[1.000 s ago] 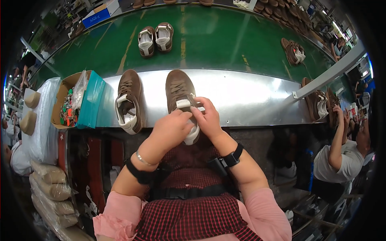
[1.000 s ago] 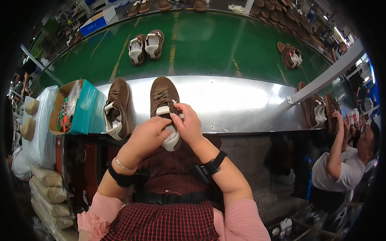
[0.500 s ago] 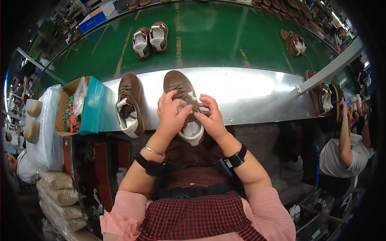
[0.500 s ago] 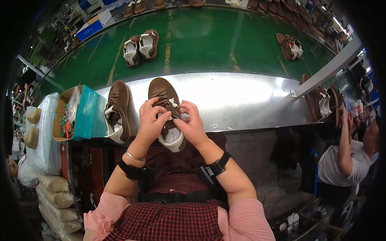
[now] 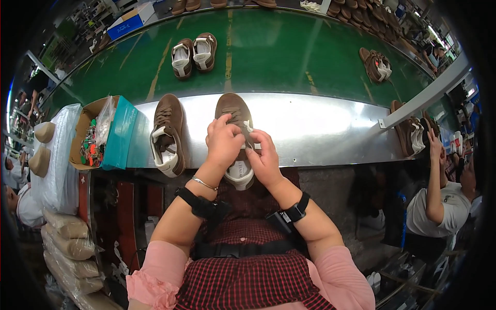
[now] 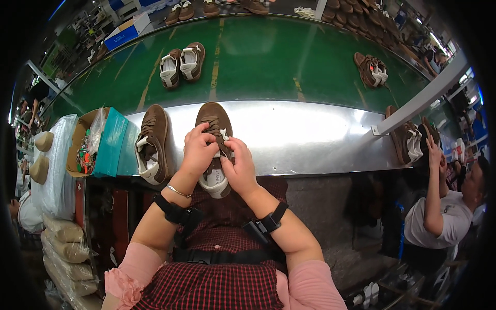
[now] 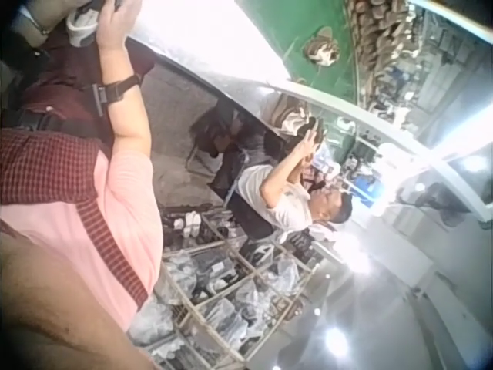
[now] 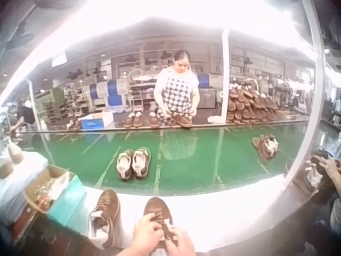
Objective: The recorder is lacing brown shoes and attaching tags at a factory assembly line.
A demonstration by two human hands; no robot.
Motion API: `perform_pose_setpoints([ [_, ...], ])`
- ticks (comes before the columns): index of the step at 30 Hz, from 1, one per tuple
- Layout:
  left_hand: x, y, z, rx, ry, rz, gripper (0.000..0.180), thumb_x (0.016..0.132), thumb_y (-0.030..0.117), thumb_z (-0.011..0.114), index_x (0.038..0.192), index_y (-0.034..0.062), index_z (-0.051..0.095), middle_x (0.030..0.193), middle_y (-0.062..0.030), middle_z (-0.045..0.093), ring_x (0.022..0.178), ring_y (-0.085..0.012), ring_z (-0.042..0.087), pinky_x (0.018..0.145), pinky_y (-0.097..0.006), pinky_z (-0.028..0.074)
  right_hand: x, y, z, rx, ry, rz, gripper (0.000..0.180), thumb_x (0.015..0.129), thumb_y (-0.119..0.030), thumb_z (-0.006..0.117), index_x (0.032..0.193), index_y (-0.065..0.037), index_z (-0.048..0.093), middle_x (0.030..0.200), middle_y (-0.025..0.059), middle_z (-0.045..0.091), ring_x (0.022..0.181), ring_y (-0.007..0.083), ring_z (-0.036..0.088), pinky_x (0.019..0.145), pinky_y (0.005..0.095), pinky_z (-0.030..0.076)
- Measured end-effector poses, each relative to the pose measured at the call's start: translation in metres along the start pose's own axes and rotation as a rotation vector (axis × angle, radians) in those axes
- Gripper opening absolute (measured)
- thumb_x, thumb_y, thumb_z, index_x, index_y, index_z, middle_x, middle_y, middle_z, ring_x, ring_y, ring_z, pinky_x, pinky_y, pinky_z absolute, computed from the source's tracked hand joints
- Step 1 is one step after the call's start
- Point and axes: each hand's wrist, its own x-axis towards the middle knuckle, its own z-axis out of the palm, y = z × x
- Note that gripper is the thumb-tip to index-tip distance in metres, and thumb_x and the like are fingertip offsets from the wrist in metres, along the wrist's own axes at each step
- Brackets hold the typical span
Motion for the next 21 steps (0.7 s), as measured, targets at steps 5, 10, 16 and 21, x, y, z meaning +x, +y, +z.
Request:
perform_pose_setpoints([
  [5,-0.005,0.0,-0.007,0.279,-0.056,0.19,0.015,0.069,0.015,0.064,0.08,0.0054,0.068,0.132,-0.0135,0.049,0.125,-0.0437,0.034,0.103,-0.051,0.03,0.002,-0.002,0.001,0.021,0.026,-0.02,0.04,0.078,-0.002,0.056,0.117,0.0,0.048,0.128,0.0204,0.045,0.114,0.0336,0.049,0.095,0.0387,0.043],
  [10,-0.008,-0.006,-0.014,0.173,-0.035,0.284,0.02,0.067,0.016,0.067,0.085,0.0061,0.067,0.13,-0.0166,0.05,0.125,-0.0445,0.035,0.103,-0.052,0.03,0.003,-0.003,0.001,0.055,0.031,-0.003,0.041,0.077,0.0,0.055,0.118,0.0,0.047,0.13,0.0213,0.042,0.112,0.0337,0.05,0.094,0.0385,0.044],
  [16,-0.021,0.002,-0.037,0.378,0.044,0.511,0.033,0.068,0.013,0.068,0.099,0.0063,0.062,0.129,-0.0168,0.049,0.122,-0.0426,0.038,0.102,-0.05,0.032,0.006,-0.008,-0.003,0.102,-0.001,0.046,0.041,0.077,-0.002,0.056,0.117,-0.001,0.048,0.129,0.0198,0.043,0.109,0.032,0.052,0.091,0.0375,0.045],
  [21,-0.018,-0.017,-0.025,0.156,0.187,0.664,0.029,0.067,0.002,0.063,0.096,0.002,0.06,0.111,-0.0136,0.058,0.105,-0.0341,0.054,0.091,-0.043,0.043,0.001,-0.003,0.0,0.057,-0.012,0.033,0.043,0.075,-0.005,0.059,0.117,-0.002,0.049,0.128,0.0193,0.044,0.109,0.0324,0.052,0.091,0.0379,0.045],
])
